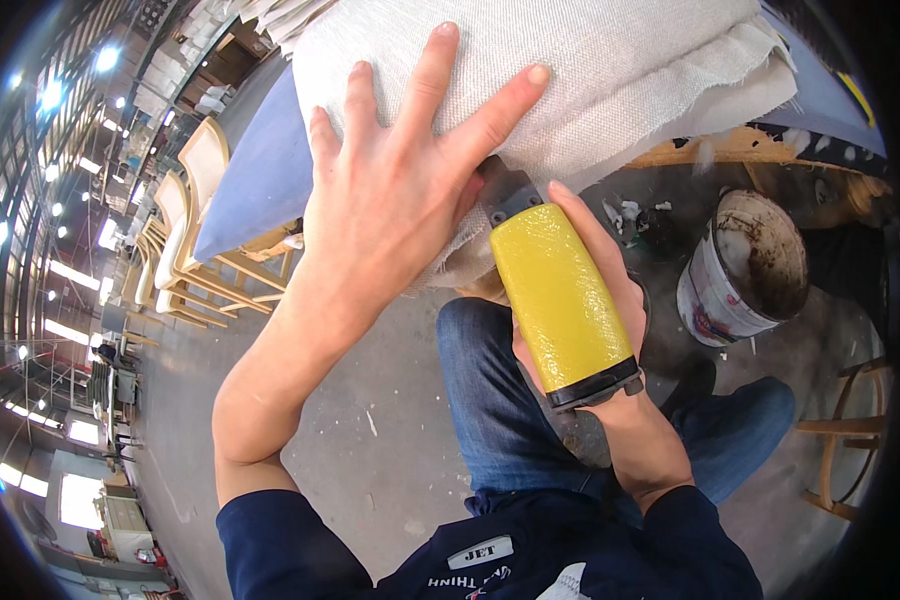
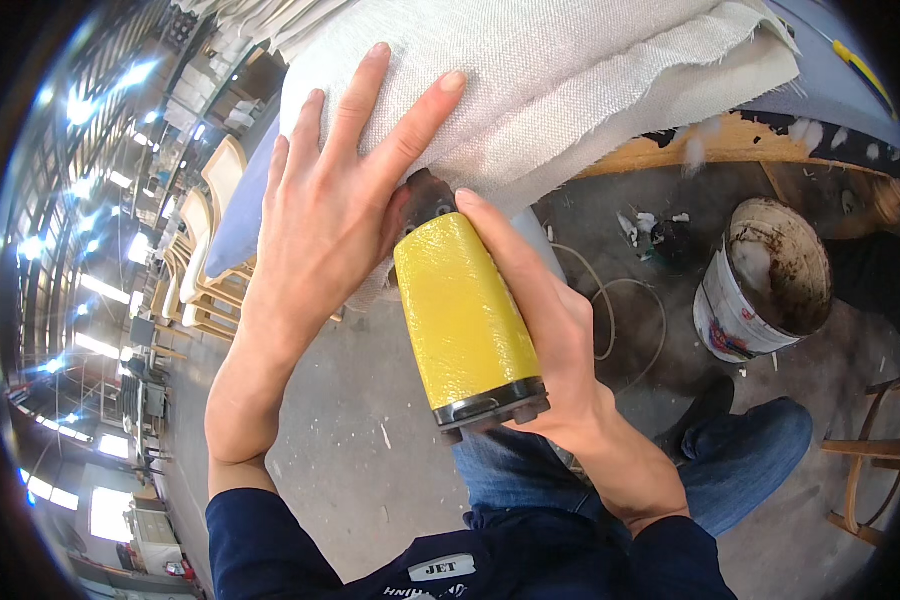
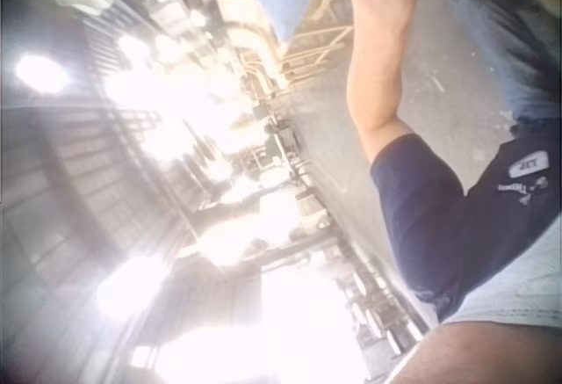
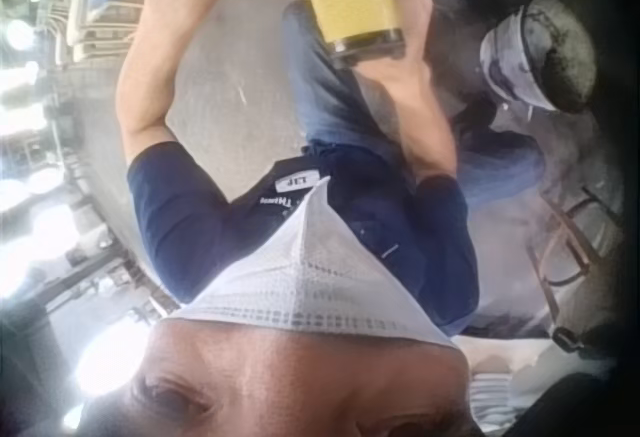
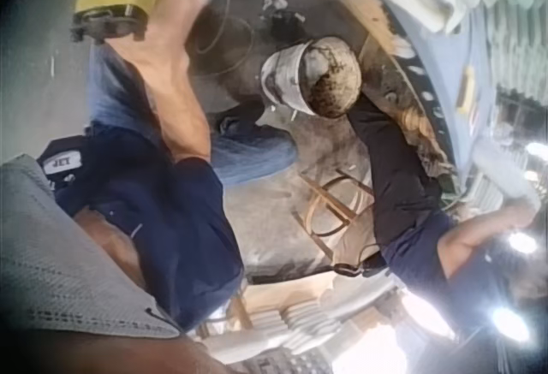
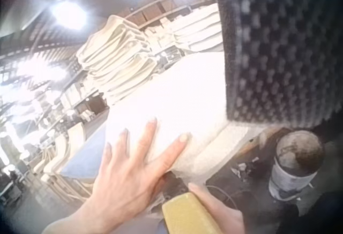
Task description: The person staples fabric to a cushion using a yellow staple gun, then trims excess fabric with scissors. The person folds and smooths the fabric over the cushion, stacks finished cushions, and handles additional cushions on the table.
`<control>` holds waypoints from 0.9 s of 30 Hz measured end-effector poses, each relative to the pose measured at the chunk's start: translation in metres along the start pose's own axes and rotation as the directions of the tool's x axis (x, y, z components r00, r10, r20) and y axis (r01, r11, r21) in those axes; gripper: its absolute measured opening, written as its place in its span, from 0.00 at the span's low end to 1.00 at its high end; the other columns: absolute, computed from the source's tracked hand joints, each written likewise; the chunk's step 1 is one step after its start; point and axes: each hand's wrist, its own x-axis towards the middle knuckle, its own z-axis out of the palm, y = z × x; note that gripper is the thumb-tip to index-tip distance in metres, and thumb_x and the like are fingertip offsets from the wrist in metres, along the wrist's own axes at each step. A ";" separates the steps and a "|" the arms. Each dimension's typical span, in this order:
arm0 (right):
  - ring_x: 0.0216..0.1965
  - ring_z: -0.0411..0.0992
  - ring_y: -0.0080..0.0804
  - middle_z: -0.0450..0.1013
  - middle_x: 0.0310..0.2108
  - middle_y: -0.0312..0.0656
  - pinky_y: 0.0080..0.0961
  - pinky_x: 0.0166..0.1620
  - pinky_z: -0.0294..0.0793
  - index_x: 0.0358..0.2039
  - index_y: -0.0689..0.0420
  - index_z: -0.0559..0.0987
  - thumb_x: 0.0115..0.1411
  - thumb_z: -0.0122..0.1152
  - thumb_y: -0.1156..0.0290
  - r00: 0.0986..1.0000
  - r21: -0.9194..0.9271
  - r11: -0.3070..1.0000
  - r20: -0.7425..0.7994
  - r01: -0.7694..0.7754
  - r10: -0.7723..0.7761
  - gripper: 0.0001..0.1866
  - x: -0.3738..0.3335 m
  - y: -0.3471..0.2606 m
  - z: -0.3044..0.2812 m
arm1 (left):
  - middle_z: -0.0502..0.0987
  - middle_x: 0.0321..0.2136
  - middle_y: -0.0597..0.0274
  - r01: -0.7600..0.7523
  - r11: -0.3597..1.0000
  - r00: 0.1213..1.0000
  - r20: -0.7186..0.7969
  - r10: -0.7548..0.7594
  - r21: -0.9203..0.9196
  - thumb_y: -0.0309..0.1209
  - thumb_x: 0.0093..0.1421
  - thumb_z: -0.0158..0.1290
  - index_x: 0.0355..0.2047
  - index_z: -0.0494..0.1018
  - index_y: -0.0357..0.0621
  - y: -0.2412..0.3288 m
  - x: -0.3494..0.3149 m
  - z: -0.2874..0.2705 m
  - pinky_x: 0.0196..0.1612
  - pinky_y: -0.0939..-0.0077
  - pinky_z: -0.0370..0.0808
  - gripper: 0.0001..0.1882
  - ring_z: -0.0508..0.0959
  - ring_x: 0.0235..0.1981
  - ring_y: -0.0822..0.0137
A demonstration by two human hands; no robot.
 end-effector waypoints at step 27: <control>0.57 0.77 0.34 0.72 0.64 0.51 0.27 0.51 0.80 0.73 0.69 0.63 0.59 0.60 0.80 0.999 0.167 0.986 -0.033 -0.016 0.022 0.40 0.016 -0.015 -0.004 | 0.57 0.79 0.50 0.056 0.494 0.963 0.179 0.204 -0.867 0.45 0.76 0.47 0.79 0.58 0.53 -0.113 0.031 -0.022 0.80 0.54 0.51 0.34 0.54 0.80 0.47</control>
